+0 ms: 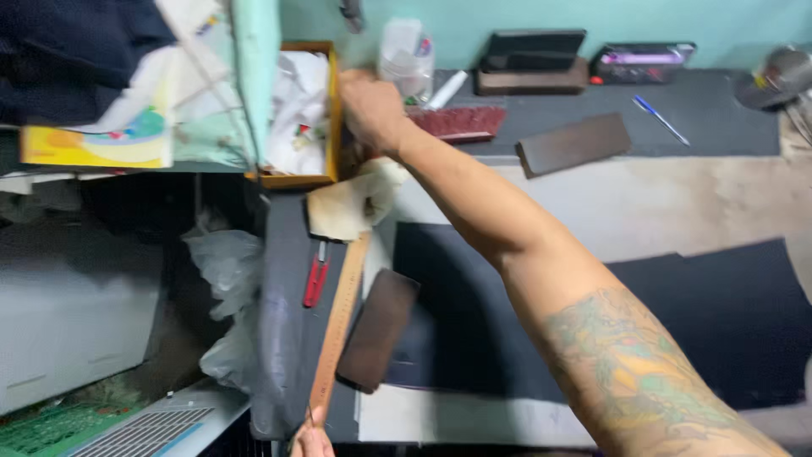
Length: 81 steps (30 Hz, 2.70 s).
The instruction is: The person uses a pink piece of tailor's chalk and various rulers to mark lines onto a dark piece of fabric on a workbench.
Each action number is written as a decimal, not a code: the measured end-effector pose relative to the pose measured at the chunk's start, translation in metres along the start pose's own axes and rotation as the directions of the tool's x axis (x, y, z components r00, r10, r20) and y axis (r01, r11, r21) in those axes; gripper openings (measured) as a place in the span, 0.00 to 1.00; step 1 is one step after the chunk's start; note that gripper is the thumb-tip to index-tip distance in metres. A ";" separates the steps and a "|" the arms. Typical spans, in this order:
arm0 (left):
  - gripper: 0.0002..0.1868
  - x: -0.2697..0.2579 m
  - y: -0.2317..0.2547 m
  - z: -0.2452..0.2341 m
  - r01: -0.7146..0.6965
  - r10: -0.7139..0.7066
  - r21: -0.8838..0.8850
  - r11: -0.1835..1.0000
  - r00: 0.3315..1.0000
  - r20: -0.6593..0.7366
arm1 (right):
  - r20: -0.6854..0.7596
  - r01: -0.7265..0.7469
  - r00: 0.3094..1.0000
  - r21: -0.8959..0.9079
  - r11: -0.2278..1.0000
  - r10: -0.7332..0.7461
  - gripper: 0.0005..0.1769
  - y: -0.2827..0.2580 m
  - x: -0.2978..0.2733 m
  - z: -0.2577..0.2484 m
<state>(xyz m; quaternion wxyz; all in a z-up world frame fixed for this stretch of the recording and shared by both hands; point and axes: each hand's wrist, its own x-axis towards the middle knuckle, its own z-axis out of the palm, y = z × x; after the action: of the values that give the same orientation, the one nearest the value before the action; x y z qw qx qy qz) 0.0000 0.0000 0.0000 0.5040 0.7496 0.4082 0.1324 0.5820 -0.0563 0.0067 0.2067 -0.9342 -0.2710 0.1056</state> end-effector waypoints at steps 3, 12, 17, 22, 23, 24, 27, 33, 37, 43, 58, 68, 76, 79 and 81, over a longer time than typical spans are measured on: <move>0.14 -0.032 0.002 0.009 0.155 -0.143 -0.331 0.931 0.988 0.059 | -0.355 0.226 0.931 0.385 0.895 -0.083 0.09 -0.059 -0.126 -0.079; 0.10 -0.033 0.189 0.109 0.158 -0.304 0.262 0.952 0.598 0.742 | 0.339 -0.479 0.743 0.871 0.104 0.577 0.34 0.046 -0.428 -0.078; 0.11 -0.048 0.181 0.151 0.097 -0.170 0.141 0.985 0.642 0.747 | 0.103 -0.327 0.849 0.873 0.361 0.518 0.13 0.087 -0.519 -0.073; 0.12 -0.036 0.178 0.139 -0.010 -0.099 0.171 0.985 0.779 0.620 | -0.131 -0.263 0.881 0.663 0.701 0.454 0.06 0.065 -0.538 -0.065; 0.12 -0.029 0.177 0.134 -0.112 -0.068 0.263 0.958 0.803 0.591 | -0.297 -0.095 0.903 0.568 0.818 0.311 0.06 0.066 -0.535 -0.057; 0.13 -0.020 0.176 0.128 -0.207 -0.033 0.354 0.912 0.824 0.566 | -0.442 0.074 0.885 0.438 0.896 0.144 0.06 0.066 -0.531 -0.050; 0.18 -0.014 0.169 0.118 -0.183 -0.082 0.384 0.905 0.810 0.581 | -0.487 0.117 0.873 0.247 0.962 0.019 0.05 0.066 -0.535 -0.048; 0.19 -0.013 0.167 0.118 -0.179 -0.082 0.389 0.904 0.818 0.569 | -0.501 0.122 0.865 0.209 0.970 -0.001 0.03 0.080 -0.539 -0.049; 0.17 -0.018 0.175 0.119 -0.173 -0.075 0.382 0.908 0.830 0.552 | -0.498 0.136 0.867 0.206 0.969 -0.016 0.03 0.081 -0.542 -0.053; 0.17 -0.018 0.174 0.120 -0.191 -0.028 0.337 0.922 0.834 0.550 | -0.507 0.153 0.861 0.196 0.969 -0.033 0.03 0.086 -0.539 -0.055; 0.12 -0.073 0.062 0.023 -0.019 0.141 0.284 0.959 0.898 -0.417 | -0.445 0.239 0.887 0.216 0.947 -0.123 0.13 0.168 -0.529 -0.056; 0.28 -0.085 -0.166 -0.336 0.306 -0.094 -0.203 0.930 -0.336 -0.937 | -0.595 -0.061 0.799 0.058 0.996 0.083 0.04 0.282 -0.536 -0.028; 0.61 -0.036 -0.209 -0.378 0.293 -0.392 -0.424 0.857 -0.163 -0.905 | -0.649 -0.148 0.749 0.026 0.989 0.130 0.08 0.270 -0.546 -0.047; 0.45 -0.027 -0.232 -0.373 0.323 -0.106 -0.222 0.920 -0.341 -0.934 | -0.632 -0.185 0.749 0.086 0.979 0.197 0.09 0.256 -0.543 -0.052; 0.42 -0.031 -0.237 -0.363 0.362 0.193 0.090 0.928 -0.260 -0.946 | -0.623 -0.166 0.765 0.054 0.985 0.163 0.07 0.258 -0.545 -0.052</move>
<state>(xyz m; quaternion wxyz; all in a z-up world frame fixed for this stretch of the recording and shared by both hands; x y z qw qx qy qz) -0.3545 0.2497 -0.0317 -0.1511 0.3910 0.7136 0.5613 0.2645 -0.5713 -0.0145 0.2725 -0.9369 -0.1044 -0.1927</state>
